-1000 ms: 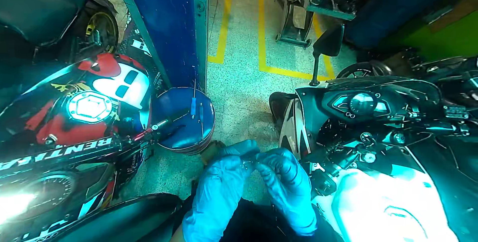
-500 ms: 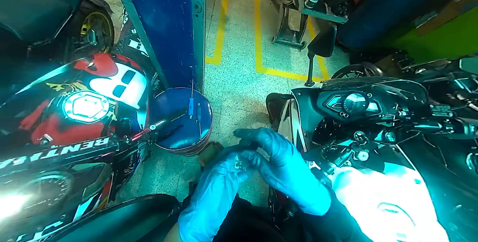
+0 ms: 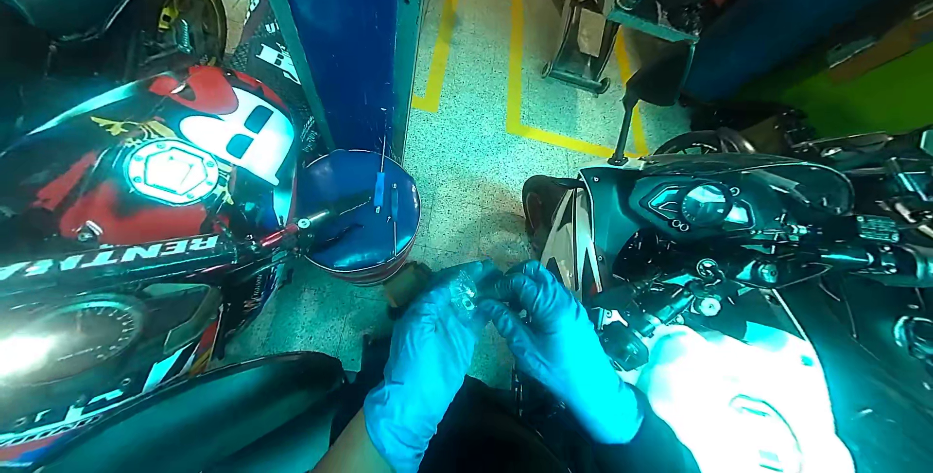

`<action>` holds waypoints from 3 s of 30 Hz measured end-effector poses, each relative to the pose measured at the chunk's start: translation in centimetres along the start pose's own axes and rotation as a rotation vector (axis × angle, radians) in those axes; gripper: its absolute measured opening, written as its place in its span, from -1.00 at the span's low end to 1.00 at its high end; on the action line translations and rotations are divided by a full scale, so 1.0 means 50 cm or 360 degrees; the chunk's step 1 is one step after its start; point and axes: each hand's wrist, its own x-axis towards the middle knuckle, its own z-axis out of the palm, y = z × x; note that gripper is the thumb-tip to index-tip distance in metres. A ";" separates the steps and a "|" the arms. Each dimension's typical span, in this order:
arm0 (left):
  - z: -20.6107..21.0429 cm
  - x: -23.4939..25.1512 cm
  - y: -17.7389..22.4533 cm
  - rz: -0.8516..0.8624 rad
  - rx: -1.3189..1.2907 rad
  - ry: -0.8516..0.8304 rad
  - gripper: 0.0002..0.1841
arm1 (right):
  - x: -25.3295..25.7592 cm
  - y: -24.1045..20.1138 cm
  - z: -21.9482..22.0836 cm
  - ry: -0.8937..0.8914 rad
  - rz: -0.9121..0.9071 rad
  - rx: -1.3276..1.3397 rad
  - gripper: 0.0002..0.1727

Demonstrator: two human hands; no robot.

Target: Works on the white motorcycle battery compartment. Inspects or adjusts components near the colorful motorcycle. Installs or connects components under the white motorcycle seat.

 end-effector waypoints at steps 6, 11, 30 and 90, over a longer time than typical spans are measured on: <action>-0.024 0.007 -0.001 -0.0310 0.0086 0.0237 -0.59 | 0.030 0.000 -0.044 -0.0592 0.0112 -0.0340 -0.77; -0.044 0.012 -0.004 -0.0370 0.0075 0.0298 -0.60 | 0.072 -0.009 -0.046 -0.0853 0.0217 -0.0429 -0.81; -0.063 0.026 0.003 -0.0234 0.0024 0.0217 -0.53 | 0.033 0.008 0.070 -0.0097 0.0101 0.0063 -0.46; -0.605 0.447 -0.007 0.1125 0.3431 0.0789 -0.30 | 0.103 0.312 0.515 -0.0365 0.1412 0.0644 -0.70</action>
